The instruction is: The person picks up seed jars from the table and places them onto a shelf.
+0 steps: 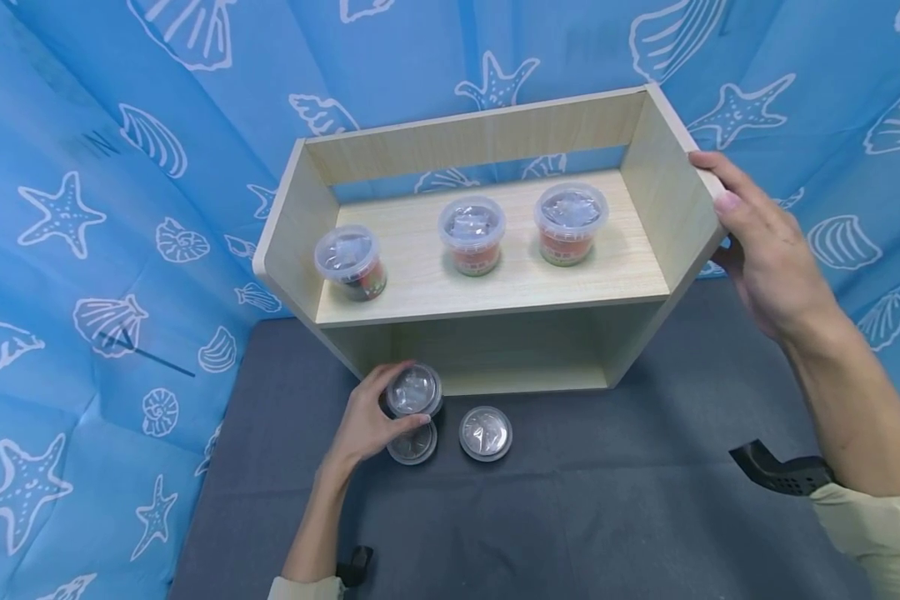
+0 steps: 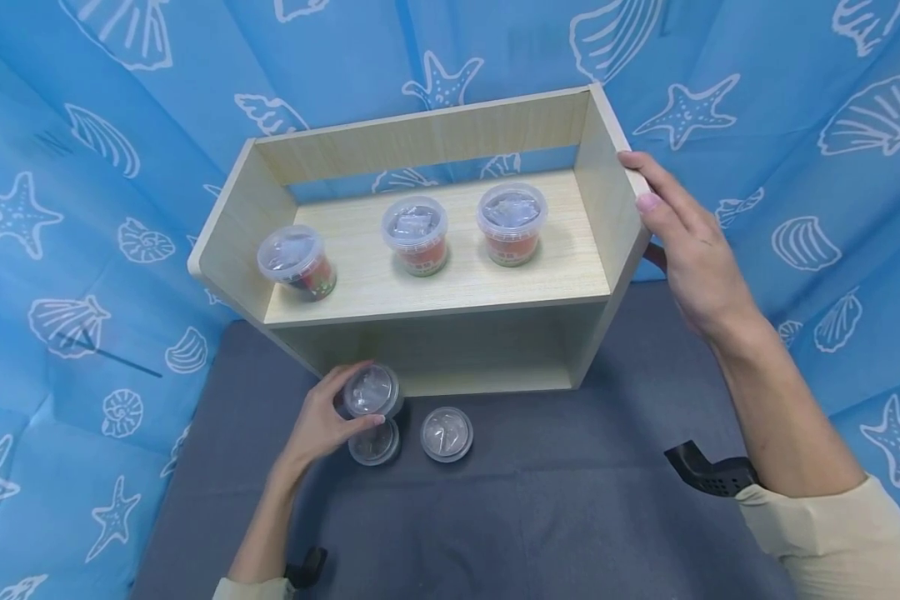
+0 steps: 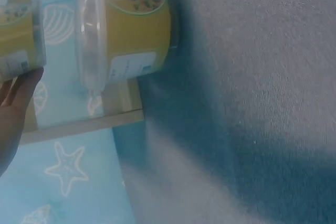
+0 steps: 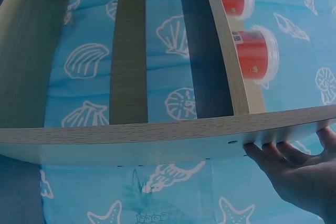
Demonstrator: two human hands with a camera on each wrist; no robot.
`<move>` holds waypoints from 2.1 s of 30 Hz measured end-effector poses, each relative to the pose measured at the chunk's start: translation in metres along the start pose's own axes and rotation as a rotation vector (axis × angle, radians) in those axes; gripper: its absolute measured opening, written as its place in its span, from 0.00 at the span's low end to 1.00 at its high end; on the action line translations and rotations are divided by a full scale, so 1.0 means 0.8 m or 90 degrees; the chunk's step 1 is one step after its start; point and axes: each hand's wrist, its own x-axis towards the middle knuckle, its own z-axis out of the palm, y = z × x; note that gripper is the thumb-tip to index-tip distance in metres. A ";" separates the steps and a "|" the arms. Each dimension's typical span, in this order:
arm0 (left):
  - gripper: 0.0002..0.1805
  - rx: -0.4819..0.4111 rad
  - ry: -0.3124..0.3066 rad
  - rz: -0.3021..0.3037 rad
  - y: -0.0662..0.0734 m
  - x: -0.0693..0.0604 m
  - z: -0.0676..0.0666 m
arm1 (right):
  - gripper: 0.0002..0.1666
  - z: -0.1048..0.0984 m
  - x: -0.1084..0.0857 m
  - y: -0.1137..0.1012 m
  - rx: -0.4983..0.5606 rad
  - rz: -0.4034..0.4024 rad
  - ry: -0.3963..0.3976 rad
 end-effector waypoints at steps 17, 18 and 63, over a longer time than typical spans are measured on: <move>0.43 -0.033 0.060 -0.079 -0.036 0.020 0.032 | 0.28 -0.017 0.001 -0.001 0.084 0.024 -0.005; 0.43 -0.035 0.063 -0.079 -0.038 0.020 0.034 | 0.28 -0.017 0.001 -0.001 0.085 0.023 -0.003; 0.48 -0.053 0.112 -0.129 -0.061 0.018 0.069 | 0.26 -0.006 -0.002 -0.002 0.024 0.029 0.022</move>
